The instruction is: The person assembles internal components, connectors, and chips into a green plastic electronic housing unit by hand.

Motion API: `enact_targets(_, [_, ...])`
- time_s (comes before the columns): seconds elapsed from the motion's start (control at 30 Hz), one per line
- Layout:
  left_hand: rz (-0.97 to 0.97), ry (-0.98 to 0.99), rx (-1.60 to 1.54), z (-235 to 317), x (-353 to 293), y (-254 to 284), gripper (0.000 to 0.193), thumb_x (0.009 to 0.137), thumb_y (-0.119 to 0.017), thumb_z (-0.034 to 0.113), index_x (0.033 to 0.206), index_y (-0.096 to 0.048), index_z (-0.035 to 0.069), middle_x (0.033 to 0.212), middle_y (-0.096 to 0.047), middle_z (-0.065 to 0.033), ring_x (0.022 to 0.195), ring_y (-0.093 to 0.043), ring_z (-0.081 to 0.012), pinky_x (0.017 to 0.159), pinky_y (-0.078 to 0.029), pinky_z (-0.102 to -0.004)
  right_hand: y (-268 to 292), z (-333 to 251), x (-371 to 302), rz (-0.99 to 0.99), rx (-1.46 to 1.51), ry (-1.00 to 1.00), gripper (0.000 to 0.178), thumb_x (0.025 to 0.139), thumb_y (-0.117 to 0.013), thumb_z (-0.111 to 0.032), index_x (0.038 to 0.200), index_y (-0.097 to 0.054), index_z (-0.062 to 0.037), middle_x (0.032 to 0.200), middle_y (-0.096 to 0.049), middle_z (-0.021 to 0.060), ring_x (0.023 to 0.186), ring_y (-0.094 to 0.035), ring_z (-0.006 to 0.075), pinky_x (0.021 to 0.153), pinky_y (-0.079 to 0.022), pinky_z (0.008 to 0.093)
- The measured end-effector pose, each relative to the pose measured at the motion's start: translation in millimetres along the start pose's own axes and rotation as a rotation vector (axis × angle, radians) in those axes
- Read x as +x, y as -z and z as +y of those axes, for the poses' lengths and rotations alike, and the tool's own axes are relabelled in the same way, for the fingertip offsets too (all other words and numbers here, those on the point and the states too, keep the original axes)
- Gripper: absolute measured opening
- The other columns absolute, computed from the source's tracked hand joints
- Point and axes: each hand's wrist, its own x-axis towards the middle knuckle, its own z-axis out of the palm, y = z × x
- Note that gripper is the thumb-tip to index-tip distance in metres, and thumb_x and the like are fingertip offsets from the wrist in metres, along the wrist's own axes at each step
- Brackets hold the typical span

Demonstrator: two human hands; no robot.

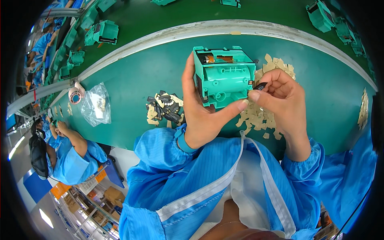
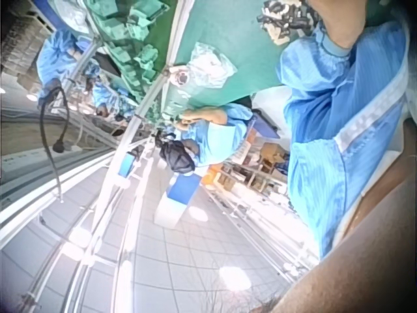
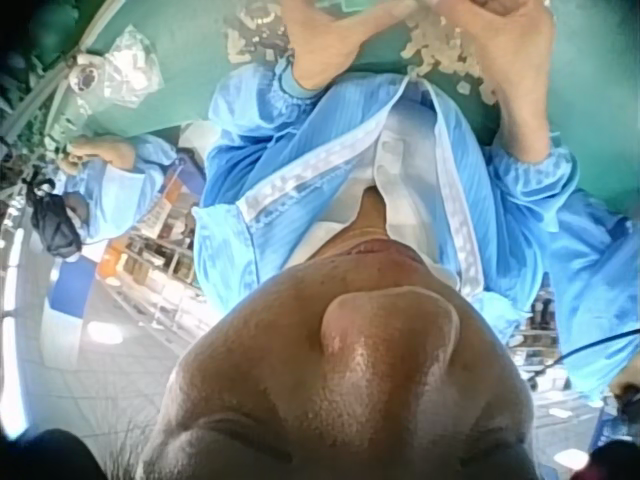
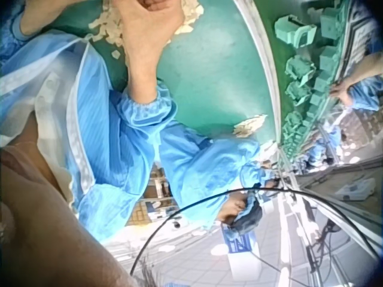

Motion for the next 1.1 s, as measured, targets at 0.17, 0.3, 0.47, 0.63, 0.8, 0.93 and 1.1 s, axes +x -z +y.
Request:
enact_targets(0.17, [0.012, 0.232, -0.261, -2.5, 2.5, 9.2, 0.085, 0.069, -0.07, -0.007, 0.138, -0.023, 0.004, 0.119, -0.052, -0.015, 0.105, -0.058, -0.026, 0.088, -0.05, -0.0369, 5.7, -2.8, 2.5, -0.118, 0.141, -0.047, 0.013, 0.081, -0.066, -0.003, 0.091, -0.058, -0.0003, 0.081, -0.062, 0.0036, 0.069, -0.057, 0.0074, 0.065, -0.047, 0.0206])
enact_targets(0.3, [-0.136, 0.35, -0.423, -2.3, 1.0, 14.6, 0.043, 0.082, -0.062, 0.01, 0.12, -0.048, -0.002, 0.11, -0.06, -0.0178, 0.096, -0.063, -0.0283, 0.085, -0.053, -0.0407, 8.9, -2.0, 1.3, -0.174, 0.222, -0.056, 0.017, 0.088, -0.062, -0.016, 0.093, -0.061, -0.0001, 0.081, -0.063, 0.0034, 0.074, -0.057, 0.008, 0.068, -0.046, 0.022])
enact_targets(0.47, [-0.207, 0.41, -0.599, -5.8, 0.2, 16.4, 0.041, 0.084, -0.058, 0.009, 0.122, -0.046, -0.004, 0.113, -0.058, -0.0198, 0.096, -0.063, -0.0301, 0.086, -0.053, -0.0397, 2.3, -1.4, -4.2, -0.134, 0.172, 0.059, 0.015, 0.088, -0.062, -0.015, 0.09, -0.063, 0.0003, 0.083, -0.063, 0.004, 0.075, -0.057, 0.008, 0.068, -0.047, 0.0223])
enact_targets(0.63, [-0.239, 0.488, -0.787, -15.0, -2.4, 17.0, 0.041, 0.085, -0.057, 0.01, 0.122, -0.045, -0.005, 0.113, -0.058, -0.0202, 0.097, -0.062, -0.0303, 0.087, -0.053, -0.0369, -4.1, 1.0, -7.2, -0.08, 0.207, 0.112, 0.009, 0.083, -0.065, -0.003, 0.089, -0.063, 0.0018, 0.083, -0.061, 0.0028, 0.075, -0.058, 0.0078, 0.067, -0.047, 0.0211])
enact_targets(0.8, [-0.244, 0.541, -0.991, -19.5, -2.6, 15.1, 0.038, 0.087, -0.053, 0.007, 0.123, -0.044, -0.005, 0.112, -0.058, -0.0203, 0.097, -0.063, -0.0306, 0.085, -0.053, -0.0355, -5.8, 2.1, -9.3, -0.019, 0.079, 0.212, 0.007, 0.081, -0.066, -0.001, 0.086, -0.063, 0.0023, 0.082, -0.059, 0.0029, 0.074, -0.057, 0.0075, 0.065, -0.046, 0.0205])
enact_targets(0.93, [-0.228, 0.551, -1.048, -17.7, -2.8, 11.2, 0.038, 0.088, -0.052, 0.007, 0.122, -0.044, -0.006, 0.112, -0.058, -0.0213, 0.097, -0.063, -0.0304, 0.085, -0.054, -0.0351, -5.4, 4.9, -8.7, 0.004, 0.025, 0.267, 0.006, 0.08, -0.066, -0.001, 0.085, -0.064, 0.0016, 0.081, -0.058, 0.0028, 0.072, -0.056, 0.0072, 0.064, -0.045, 0.0201])
enact_targets(1.1, [-0.233, 0.555, -1.096, -19.5, -3.1, 12.0, 0.037, 0.09, -0.049, 0.008, 0.122, -0.043, -0.008, 0.111, -0.058, -0.0218, 0.098, -0.062, -0.0304, 0.085, -0.054, -0.0343, -6.6, 3.4, -8.9, 0.01, 0.02, 0.256, 0.005, 0.08, -0.067, -0.001, 0.084, -0.064, 0.0015, 0.08, -0.057, 0.0025, 0.072, -0.055, 0.0071, 0.064, -0.045, 0.0201])
